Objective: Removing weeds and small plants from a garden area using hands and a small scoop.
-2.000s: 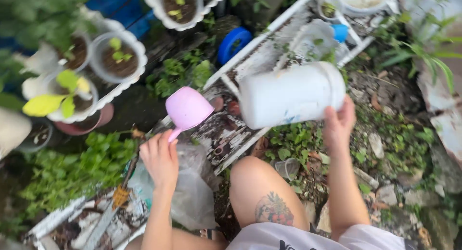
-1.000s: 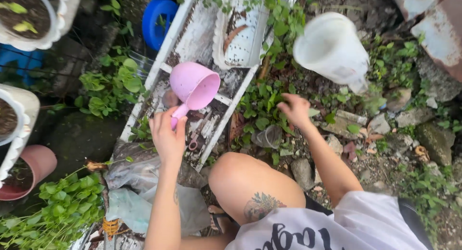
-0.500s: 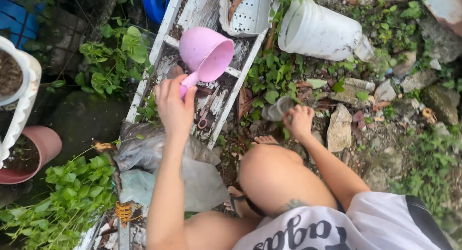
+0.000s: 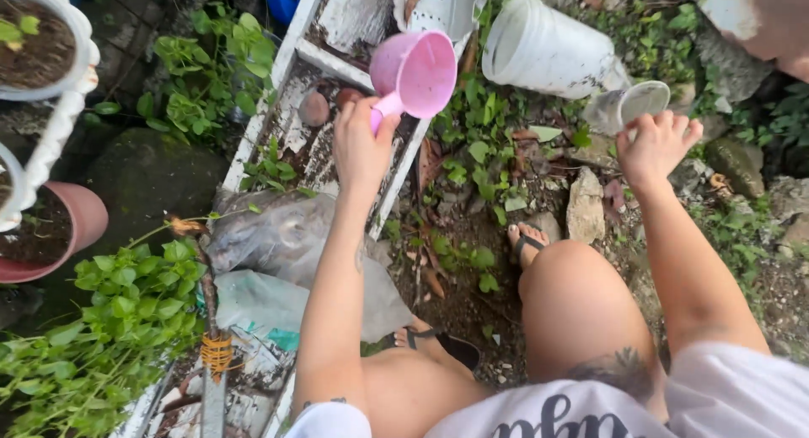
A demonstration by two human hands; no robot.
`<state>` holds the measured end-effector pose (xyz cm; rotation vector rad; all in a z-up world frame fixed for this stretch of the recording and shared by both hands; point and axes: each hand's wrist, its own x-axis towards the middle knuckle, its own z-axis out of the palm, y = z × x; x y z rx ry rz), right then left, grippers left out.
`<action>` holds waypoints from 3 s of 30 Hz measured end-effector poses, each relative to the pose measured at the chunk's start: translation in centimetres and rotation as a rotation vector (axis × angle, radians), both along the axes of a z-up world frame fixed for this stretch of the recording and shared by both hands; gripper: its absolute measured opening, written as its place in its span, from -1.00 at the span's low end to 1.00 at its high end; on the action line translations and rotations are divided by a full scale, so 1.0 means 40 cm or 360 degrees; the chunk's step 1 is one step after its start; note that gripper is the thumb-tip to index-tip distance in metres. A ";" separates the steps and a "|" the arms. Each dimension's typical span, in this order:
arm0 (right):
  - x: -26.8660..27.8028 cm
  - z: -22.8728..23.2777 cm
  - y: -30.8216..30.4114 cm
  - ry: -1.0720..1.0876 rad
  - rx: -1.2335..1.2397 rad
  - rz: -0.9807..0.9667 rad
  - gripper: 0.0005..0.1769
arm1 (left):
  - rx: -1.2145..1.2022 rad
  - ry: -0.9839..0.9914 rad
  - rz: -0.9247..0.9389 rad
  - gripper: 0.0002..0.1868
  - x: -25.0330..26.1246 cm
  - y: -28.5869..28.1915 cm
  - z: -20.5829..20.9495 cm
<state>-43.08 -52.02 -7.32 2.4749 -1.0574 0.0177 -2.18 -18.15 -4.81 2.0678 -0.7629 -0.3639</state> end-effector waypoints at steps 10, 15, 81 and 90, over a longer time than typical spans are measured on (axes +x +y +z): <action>0.251 -0.280 0.175 0.0276 0.1025 0.0782 -0.63 | 0.0012 -0.0199 0.0137 -0.66 -0.006 0.010 0.029; 0.247 -0.434 0.172 0.0230 0.0673 0.1340 -0.46 | 0.0096 -0.0362 0.0215 -0.66 0.004 -0.083 0.034; 0.403 -0.462 0.073 0.0290 0.1125 0.0058 0.09 | 0.0375 -0.0240 -0.0016 -0.68 -0.015 -0.252 -0.093; 0.292 -0.591 0.035 0.0161 0.1258 0.0183 -0.64 | 0.0809 -0.0332 0.0046 -0.73 0.026 -0.167 -0.217</action>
